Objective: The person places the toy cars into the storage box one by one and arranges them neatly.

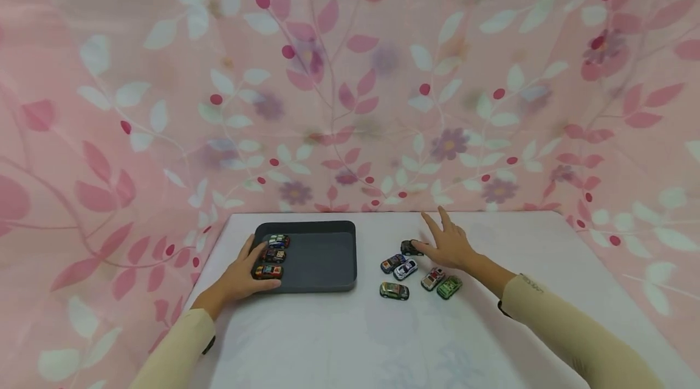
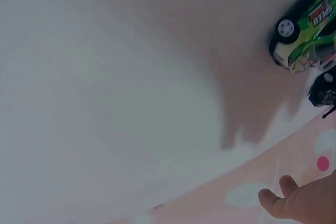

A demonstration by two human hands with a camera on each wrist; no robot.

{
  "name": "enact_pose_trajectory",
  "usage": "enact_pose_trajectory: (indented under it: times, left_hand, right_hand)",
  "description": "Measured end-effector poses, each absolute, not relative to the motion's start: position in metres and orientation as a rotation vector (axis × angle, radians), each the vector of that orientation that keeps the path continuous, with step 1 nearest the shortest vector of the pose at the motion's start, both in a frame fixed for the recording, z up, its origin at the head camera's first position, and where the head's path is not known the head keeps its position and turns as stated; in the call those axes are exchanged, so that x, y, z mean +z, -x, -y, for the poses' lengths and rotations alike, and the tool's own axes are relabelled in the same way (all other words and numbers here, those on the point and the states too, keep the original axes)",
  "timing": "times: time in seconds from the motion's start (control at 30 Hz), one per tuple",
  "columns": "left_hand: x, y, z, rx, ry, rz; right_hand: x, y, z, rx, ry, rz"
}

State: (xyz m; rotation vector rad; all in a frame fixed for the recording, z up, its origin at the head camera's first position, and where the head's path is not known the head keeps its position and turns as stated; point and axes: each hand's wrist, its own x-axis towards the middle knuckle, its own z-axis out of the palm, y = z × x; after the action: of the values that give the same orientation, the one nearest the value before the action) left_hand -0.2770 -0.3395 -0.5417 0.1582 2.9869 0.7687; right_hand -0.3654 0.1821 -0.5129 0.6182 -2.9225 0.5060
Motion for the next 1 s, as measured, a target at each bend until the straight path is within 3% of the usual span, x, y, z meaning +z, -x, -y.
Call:
enact_pose_trajectory:
  times: [0.5,0.73,1.0]
  left_hand:
    - [-0.537,0.285,0.331,0.617,-0.199,-3.016]
    - [-0.542,0.282,0.331,0.531,-0.259,-3.146]
    - [-0.547,0.282,0.327,0.506,-0.293,-3.172]
  right_hand:
    - [-0.518,0.329,-0.173,0.743,-0.526,2.837]
    - [-0.516,0.335,-0.150,0.990,-0.456,2.954]
    - [-0.523,0.347,-0.141,0.824,-0.462,3.101]
